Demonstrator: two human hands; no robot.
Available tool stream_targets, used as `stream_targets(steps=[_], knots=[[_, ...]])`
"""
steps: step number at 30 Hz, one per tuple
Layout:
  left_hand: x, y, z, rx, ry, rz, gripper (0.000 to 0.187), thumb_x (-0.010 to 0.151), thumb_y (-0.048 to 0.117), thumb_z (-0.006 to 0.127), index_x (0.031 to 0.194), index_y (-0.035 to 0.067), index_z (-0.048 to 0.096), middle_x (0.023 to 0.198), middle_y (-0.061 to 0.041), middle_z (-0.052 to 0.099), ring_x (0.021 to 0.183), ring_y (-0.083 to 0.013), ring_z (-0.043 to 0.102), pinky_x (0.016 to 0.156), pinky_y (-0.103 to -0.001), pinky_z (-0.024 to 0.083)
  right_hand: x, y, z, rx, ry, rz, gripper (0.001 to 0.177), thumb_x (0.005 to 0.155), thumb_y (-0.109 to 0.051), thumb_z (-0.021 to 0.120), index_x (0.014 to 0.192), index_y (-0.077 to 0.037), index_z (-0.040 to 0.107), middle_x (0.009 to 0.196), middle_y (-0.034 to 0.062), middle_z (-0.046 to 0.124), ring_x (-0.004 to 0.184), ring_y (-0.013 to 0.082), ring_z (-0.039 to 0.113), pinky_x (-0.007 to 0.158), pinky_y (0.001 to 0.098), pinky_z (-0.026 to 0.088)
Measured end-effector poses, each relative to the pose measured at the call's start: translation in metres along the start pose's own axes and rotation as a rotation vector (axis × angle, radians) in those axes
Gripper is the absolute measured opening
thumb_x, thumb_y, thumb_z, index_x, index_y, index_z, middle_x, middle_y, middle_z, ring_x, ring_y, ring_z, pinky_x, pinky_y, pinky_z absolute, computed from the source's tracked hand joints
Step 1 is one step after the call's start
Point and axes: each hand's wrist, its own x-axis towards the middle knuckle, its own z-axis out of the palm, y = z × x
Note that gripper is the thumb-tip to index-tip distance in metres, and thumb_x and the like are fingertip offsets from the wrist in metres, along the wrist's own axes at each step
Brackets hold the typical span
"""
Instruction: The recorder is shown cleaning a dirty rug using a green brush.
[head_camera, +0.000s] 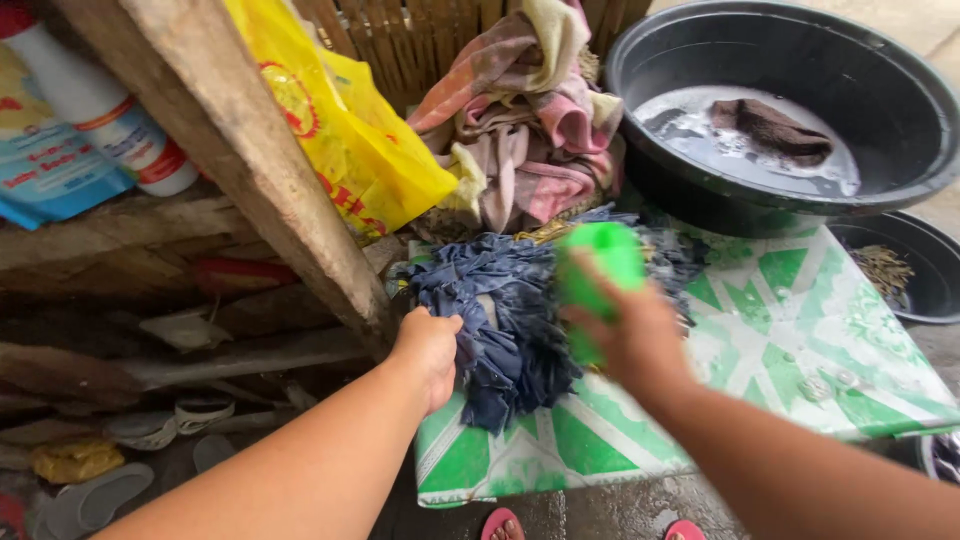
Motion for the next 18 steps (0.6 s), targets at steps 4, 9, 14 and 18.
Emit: stream_targets(steps=[4, 9, 14, 18], knots=[[0.001, 0.000, -0.001, 0.063, 0.042, -0.048, 0.020, 0.097, 0.006, 0.055, 0.117, 0.007, 0.056, 0.117, -0.013, 0.065, 0.109, -0.0235, 0.060, 0.097, -0.040, 0.045, -0.011, -0.017, 0.017, 0.189, -0.083, -0.337, 0.070, 0.083, -0.023, 0.077, 0.145, -0.043, 0.051, 0.118, 0.0196, 0.064, 0.105, 0.0365, 0.067, 0.090, 0.0454, 0.055], [0.007, 0.001, -0.013, -0.006, -0.034, -0.008, 0.020, 0.097, 0.007, 0.057, 0.117, 0.007, 0.058, 0.114, -0.010, 0.069, 0.101, -0.0226, 0.064, 0.094, -0.038, 0.050, 0.004, 0.071, -0.011, -0.102, -0.214, 0.023, 0.069, 0.089, -0.029, 0.071, 0.146, -0.055, 0.044, 0.123, 0.0197, 0.061, 0.107, 0.0368, 0.067, 0.092, 0.0465, 0.053], [0.002, -0.002, -0.006, -0.015, -0.037, -0.012, 0.019, 0.097, 0.006, 0.057, 0.115, 0.008, 0.060, 0.115, -0.010, 0.069, 0.103, -0.0208, 0.064, 0.095, -0.036, 0.049, 0.000, 0.028, -0.019, -0.154, -0.145, 0.204, 0.068, 0.092, -0.031, 0.071, 0.151, -0.050, 0.045, 0.115, 0.0242, 0.066, 0.103, 0.0389, 0.068, 0.093, 0.0467, 0.054], [0.001, -0.002, 0.003, 0.039, 0.041, -0.052, 0.018, 0.098, 0.008, 0.057, 0.116, 0.009, 0.057, 0.119, -0.009, 0.066, 0.108, -0.0190, 0.060, 0.099, -0.036, 0.044, -0.026, -0.036, 0.012, 0.114, -0.269, -0.294, 0.066, 0.086, -0.023, 0.076, 0.144, -0.046, 0.053, 0.116, 0.0191, 0.061, 0.104, 0.0353, 0.066, 0.093, 0.0426, 0.053]])
